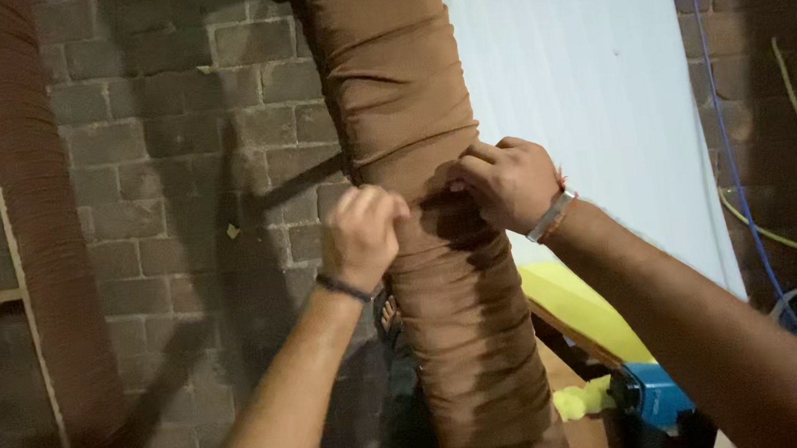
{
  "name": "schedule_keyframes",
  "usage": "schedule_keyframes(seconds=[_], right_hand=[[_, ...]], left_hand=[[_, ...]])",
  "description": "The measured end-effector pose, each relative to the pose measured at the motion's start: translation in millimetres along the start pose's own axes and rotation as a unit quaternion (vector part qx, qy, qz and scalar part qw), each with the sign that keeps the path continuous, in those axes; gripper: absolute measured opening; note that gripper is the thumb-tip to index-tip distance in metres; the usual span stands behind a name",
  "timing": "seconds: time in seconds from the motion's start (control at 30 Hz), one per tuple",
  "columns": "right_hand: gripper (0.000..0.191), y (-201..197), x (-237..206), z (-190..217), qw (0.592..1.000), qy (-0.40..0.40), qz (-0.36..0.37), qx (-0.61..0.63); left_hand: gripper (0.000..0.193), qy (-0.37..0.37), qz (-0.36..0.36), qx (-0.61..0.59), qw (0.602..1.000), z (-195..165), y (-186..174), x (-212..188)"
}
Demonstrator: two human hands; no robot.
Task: The person staples brown fabric onto a wooden furniture frame using a pneumatic staple gun, then smooths and folds the fabric along the frame edges. The person also uses scissors to trim excess fabric and reloads the staple gun with a strip of staples.
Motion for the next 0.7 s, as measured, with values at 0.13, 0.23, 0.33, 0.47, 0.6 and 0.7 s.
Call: schedule_keyframes(seconds=[0.13,0.23,0.33,0.47,0.6,0.7], right_hand=[[0.015,-12,6,-22,0.988,0.087,-0.032,0.121],[0.024,-16,18,-27,0.987,0.125,-0.054,0.082],[0.035,-15,26,-19,0.992,0.114,-0.045,0.035],[0.044,-10,18,-14,0.990,0.139,-0.026,0.023],[0.041,-2,13,-10,0.992,0.116,-0.047,0.034],[0.015,16,17,-21,0.984,0.175,-0.023,-0.016]], left_hand=[[0.008,-0.081,0.000,-0.089,0.993,19,-14,3],[0.025,-0.150,-0.060,-0.093,0.983,35,-15,21],[0.034,-0.133,-0.037,-0.042,0.989,28,6,37],[0.046,-0.155,-0.043,-0.021,0.987,16,20,30],[0.050,-0.137,-0.046,0.006,0.989,10,21,22],[0.020,-0.140,-0.026,0.042,0.989,18,27,31]])
Point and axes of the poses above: each hand's wrist, its own x-axis towards the middle knuckle, its own y-axis out of the palm, z = x × y, the point moved 8 cm from there along x, towards the middle knuckle, and after that the axes turned 1 degree about x, right-handed, at the moved point
